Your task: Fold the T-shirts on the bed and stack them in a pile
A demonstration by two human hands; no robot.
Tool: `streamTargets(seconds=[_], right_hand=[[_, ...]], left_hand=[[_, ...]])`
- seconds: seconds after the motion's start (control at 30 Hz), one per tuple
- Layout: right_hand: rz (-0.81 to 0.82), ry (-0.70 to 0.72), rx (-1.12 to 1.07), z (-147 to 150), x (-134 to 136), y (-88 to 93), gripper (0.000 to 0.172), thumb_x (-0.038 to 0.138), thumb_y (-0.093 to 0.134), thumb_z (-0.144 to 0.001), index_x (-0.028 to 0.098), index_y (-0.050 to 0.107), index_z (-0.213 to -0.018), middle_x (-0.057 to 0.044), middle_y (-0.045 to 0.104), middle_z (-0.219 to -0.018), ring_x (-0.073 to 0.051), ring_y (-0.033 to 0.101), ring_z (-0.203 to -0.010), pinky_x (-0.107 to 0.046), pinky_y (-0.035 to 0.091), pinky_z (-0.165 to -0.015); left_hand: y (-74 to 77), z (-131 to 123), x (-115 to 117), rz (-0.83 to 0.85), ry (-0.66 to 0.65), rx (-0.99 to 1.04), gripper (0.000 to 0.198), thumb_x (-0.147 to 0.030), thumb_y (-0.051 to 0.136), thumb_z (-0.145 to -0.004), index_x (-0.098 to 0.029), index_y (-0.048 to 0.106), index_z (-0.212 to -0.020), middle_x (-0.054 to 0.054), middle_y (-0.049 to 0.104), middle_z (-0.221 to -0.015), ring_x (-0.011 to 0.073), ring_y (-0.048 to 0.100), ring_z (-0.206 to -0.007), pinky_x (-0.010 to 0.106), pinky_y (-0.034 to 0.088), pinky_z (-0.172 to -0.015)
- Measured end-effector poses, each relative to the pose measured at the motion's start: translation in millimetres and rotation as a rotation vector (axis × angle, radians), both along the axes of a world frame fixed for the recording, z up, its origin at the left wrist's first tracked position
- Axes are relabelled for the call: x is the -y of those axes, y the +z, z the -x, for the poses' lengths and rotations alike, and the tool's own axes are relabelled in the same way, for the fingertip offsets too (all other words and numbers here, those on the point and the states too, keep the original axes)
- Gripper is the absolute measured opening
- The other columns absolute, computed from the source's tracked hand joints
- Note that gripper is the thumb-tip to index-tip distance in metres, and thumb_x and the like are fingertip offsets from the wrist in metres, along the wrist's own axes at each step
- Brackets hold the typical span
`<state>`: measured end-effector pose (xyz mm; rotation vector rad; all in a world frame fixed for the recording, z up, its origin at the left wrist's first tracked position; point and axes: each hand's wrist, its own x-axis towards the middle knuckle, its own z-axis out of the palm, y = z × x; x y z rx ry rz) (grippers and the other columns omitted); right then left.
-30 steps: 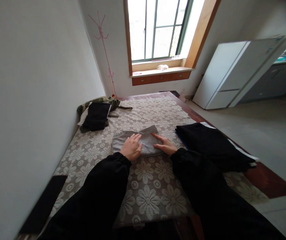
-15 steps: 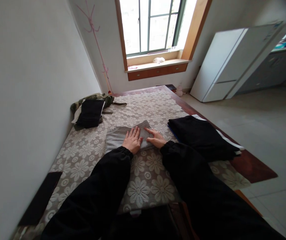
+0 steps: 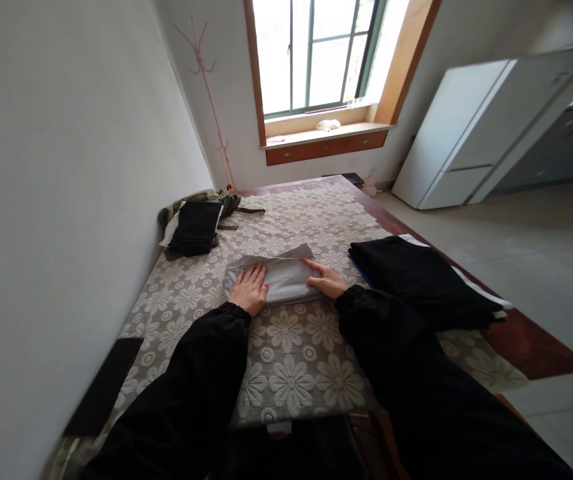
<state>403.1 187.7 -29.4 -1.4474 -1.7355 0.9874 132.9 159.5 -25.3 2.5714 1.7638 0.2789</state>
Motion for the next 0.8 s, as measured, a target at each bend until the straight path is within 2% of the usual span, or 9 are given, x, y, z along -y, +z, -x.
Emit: streamTargets(seconds=[0.23,0.37,0.47,0.57,0.63,0.73,0.8], right_hand=[[-0.020,0.011,-0.008,0.8,-0.1,0.6,0.074,0.020,0.067,-0.068,0.029,0.058,-0.141,-0.001,0.054,-0.147,-0.032,0.041,-0.141,-0.044,0.030,-0.119],[-0.027,0.005,-0.009,1.3,1.5,3.1,0.073,0.020,0.066,-0.069,0.029,0.058,-0.141,-0.001,0.054,-0.147,-0.033,0.042,-0.140,-0.044,0.030,-0.119],[-0.025,0.008,-0.006,2.3,2.5,4.7,0.075,0.021,0.064,-0.069,0.025,0.056,-0.143,-0.003,0.050,-0.150,-0.031,0.041,-0.141,-0.042,0.030,-0.119],[-0.020,-0.004,0.015,2.8,2.5,4.9,0.076,0.021,0.064,-0.069,0.023,0.055,-0.144,-0.005,0.049,-0.151,-0.031,0.039,-0.142,-0.042,0.028,-0.120],[-0.017,-0.014,0.035,2.6,1.9,4.2,0.074,0.021,0.064,-0.069,0.024,0.057,-0.142,-0.004,0.051,-0.149,-0.031,0.037,-0.144,-0.044,0.026,-0.120],[-0.026,-0.005,0.042,1.5,0.6,2.6,0.072,0.020,0.065,-0.069,0.028,0.059,-0.140,-0.002,0.053,-0.147,-0.031,0.037,-0.144,-0.045,0.026,-0.120],[-0.041,0.013,0.029,0.6,-0.1,1.4,0.074,0.020,0.066,-0.069,0.029,0.057,-0.142,-0.001,0.052,-0.149,-0.030,0.039,-0.142,-0.043,0.028,-0.120]], left_hand=[[3.8,31.1,10.2,-0.006,0.022,-0.012,0.058,-0.035,0.033,-0.098,-0.020,0.035,-0.154,0.005,0.033,-0.162,0.0236,0.022,-0.152,0.044,0.015,-0.124],[18.3,50.6,2.8,0.150,-0.019,-0.001,0.061,-0.038,0.038,-0.096,-0.017,0.036,-0.153,0.009,0.032,-0.162,0.0262,0.025,-0.150,0.044,0.023,-0.121],[35.1,55.3,-11.6,0.230,-0.036,-0.010,0.053,-0.039,0.047,-0.092,-0.019,0.053,-0.141,0.010,0.048,-0.152,0.0268,0.043,-0.141,0.039,0.036,-0.113],[43.1,43.7,-22.7,0.159,-0.003,0.006,0.043,-0.038,0.040,-0.097,-0.019,0.062,-0.129,0.013,0.061,-0.137,0.0267,0.053,-0.130,0.040,0.038,-0.110],[39.2,31.4,-25.4,0.105,-0.014,0.027,0.046,-0.039,0.037,-0.099,-0.020,0.056,-0.136,0.012,0.056,-0.143,0.0261,0.047,-0.136,0.043,0.031,-0.116],[23.8,18.7,-25.4,0.049,-0.099,0.021,0.054,-0.041,0.038,-0.099,-0.024,0.039,-0.150,0.005,0.036,-0.160,0.0244,0.025,-0.150,0.046,0.016,-0.123],[13.5,17.0,-25.6,0.025,-0.131,-0.008,0.057,-0.043,0.035,-0.100,-0.025,0.033,-0.154,0.003,0.028,-0.164,0.0246,0.015,-0.153,0.049,0.011,-0.124]])
